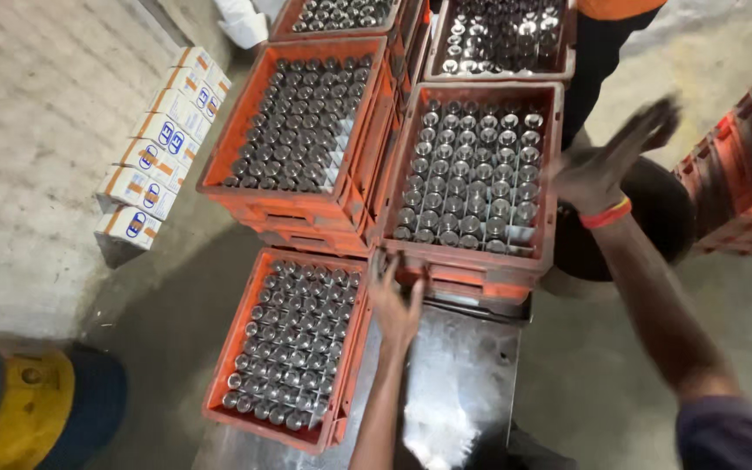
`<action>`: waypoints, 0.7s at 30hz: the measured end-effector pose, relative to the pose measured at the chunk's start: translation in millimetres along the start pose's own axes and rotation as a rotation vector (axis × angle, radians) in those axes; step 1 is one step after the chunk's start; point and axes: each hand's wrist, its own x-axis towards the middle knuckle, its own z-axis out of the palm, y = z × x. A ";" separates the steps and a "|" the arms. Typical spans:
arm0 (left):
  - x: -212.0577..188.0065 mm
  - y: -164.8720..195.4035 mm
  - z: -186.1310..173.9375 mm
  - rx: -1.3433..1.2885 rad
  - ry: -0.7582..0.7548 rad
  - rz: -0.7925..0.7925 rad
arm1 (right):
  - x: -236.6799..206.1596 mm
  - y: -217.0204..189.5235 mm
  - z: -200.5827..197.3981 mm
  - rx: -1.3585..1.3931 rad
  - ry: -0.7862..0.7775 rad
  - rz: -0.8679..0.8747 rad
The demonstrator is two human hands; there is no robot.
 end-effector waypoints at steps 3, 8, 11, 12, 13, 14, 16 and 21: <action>-90.1 -25.9 -33.4 0.019 0.167 -0.113 | 46.4 -48.3 6.0 0.181 -0.302 -0.209; -297.1 -55.9 -122.1 0.253 0.695 -0.335 | 10.9 -183.3 36.4 0.659 -0.646 0.156; -426.0 -38.6 -195.3 0.456 1.010 -0.552 | -75.0 -321.4 54.7 0.842 -1.041 0.527; -469.8 -21.8 -218.4 0.541 1.094 -0.604 | -105.1 -365.8 50.6 0.992 -1.143 0.399; -512.3 0.4 -236.0 0.660 1.172 -0.747 | -135.4 -407.0 38.4 1.146 -1.244 0.269; -549.8 21.5 -254.1 0.777 1.242 -0.892 | -162.8 -443.8 19.6 1.217 -1.406 0.221; -618.5 63.6 -295.5 0.955 1.255 -0.926 | -211.5 -519.6 -24.8 1.341 -1.726 0.109; -758.0 138.1 -401.7 1.160 1.115 -1.561 | -277.8 -683.2 -119.7 1.721 -1.990 0.532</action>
